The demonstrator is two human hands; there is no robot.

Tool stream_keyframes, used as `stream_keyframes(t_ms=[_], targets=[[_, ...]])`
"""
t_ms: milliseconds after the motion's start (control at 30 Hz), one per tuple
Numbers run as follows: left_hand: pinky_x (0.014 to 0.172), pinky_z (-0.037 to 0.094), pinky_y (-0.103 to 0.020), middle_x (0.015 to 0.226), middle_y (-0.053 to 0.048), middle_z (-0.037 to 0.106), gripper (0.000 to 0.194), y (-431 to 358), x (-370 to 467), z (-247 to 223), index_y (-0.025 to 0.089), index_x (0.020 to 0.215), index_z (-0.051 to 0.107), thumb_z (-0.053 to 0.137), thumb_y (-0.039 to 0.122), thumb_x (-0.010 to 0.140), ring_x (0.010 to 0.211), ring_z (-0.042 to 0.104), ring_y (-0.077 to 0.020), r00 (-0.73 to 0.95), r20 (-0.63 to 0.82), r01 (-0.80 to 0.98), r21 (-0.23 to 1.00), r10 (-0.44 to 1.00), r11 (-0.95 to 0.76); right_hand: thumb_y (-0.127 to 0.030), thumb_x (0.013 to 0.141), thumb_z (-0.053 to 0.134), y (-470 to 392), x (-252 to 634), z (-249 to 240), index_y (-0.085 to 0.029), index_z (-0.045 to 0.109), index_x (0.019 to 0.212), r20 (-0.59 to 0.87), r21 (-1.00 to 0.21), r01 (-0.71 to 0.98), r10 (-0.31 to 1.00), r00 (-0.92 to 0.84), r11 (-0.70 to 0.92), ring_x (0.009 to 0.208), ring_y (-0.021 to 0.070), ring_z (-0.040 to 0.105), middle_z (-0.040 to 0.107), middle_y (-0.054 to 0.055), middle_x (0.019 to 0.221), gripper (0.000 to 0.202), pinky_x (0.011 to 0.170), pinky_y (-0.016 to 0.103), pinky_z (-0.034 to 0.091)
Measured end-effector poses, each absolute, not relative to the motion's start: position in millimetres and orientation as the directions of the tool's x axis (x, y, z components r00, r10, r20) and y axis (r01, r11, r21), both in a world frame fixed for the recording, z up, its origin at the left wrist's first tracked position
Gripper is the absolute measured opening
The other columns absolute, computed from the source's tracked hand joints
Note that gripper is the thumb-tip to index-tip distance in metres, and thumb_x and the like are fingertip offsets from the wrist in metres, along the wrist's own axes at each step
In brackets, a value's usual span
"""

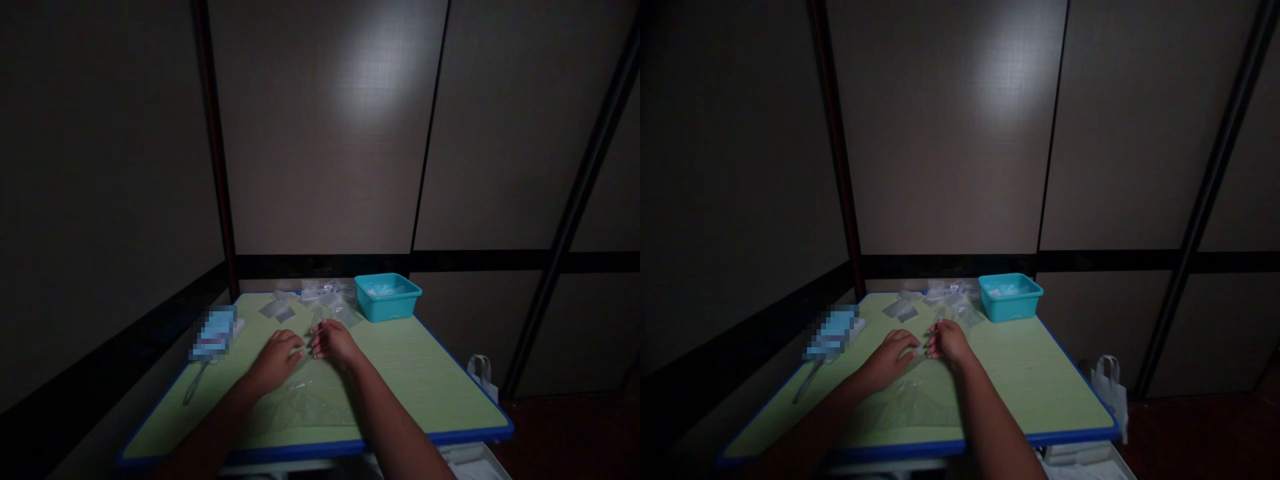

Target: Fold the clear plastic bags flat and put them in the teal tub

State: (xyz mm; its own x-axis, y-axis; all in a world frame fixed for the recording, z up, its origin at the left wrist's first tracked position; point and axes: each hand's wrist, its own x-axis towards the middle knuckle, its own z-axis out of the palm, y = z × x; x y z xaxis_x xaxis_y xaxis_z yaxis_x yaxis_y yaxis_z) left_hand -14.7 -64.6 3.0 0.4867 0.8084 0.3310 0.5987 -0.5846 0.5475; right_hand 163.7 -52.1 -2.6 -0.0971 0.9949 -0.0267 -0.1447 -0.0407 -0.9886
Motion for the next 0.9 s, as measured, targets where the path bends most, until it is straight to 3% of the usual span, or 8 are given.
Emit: stream_keyframes(t_ms=[167,333,533,900], targets=[[0.105,0.018,-0.045,0.134,-0.004,0.045,0.037,-65.4,-25.5,-8.3,0.032,0.116,0.058,0.053,0.029,0.079,0.128,0.028,-0.0274,0.530,0.253,0.697,0.414,0.809,-0.586,-0.035,0.090,0.031,-51.5,163.6,-5.7,-0.014,0.054,0.077,-0.104,-0.985,-0.122,0.986,-0.129,-0.119,0.035,0.0130,0.052,0.054,0.001,0.047,0.034,0.040,0.027,0.047],[0.105,0.017,-0.047,0.144,-0.002,0.032,0.042,-65.2,-30.4,-13.0,0.039,0.125,0.047,0.046,0.031,0.084,0.135,0.013,-0.0268,0.573,0.081,0.784,0.238,0.816,-0.574,-0.034,0.091,0.031,-49.8,165.2,-5.5,-0.014,0.054,0.077,-0.116,-0.983,-0.131,0.988,-0.103,-0.129,0.034,0.0130,0.052,0.053,0.000,0.046,0.033,0.039,0.027,0.047],[0.104,0.018,-0.049,0.146,-0.002,0.028,0.041,-70.1,-31.2,-5.9,0.041,0.128,0.042,0.041,0.039,0.087,0.136,0.007,-0.0270,0.576,0.032,0.794,0.217,0.817,-0.568,-0.035,0.091,0.030,-53.3,162.6,-1.8,-0.015,0.053,0.082,-0.085,-0.974,-0.200,0.990,-0.115,-0.107,0.041,0.0116,0.055,0.054,0.000,0.051,0.032,0.049,0.028,0.050],[0.103,0.017,-0.053,0.147,-0.003,0.021,0.043,-73.7,-31.3,-8.5,0.040,0.131,0.038,0.037,0.047,0.088,0.136,0.004,-0.0287,0.595,-0.001,0.786,0.208,0.804,-0.582,-0.037,0.091,0.033,-56.2,163.4,-1.3,-0.015,0.053,0.078,-0.111,-0.976,-0.176,0.986,-0.123,-0.132,0.039,0.0110,0.052,0.054,-0.001,0.049,0.032,0.044,0.024,0.047]])
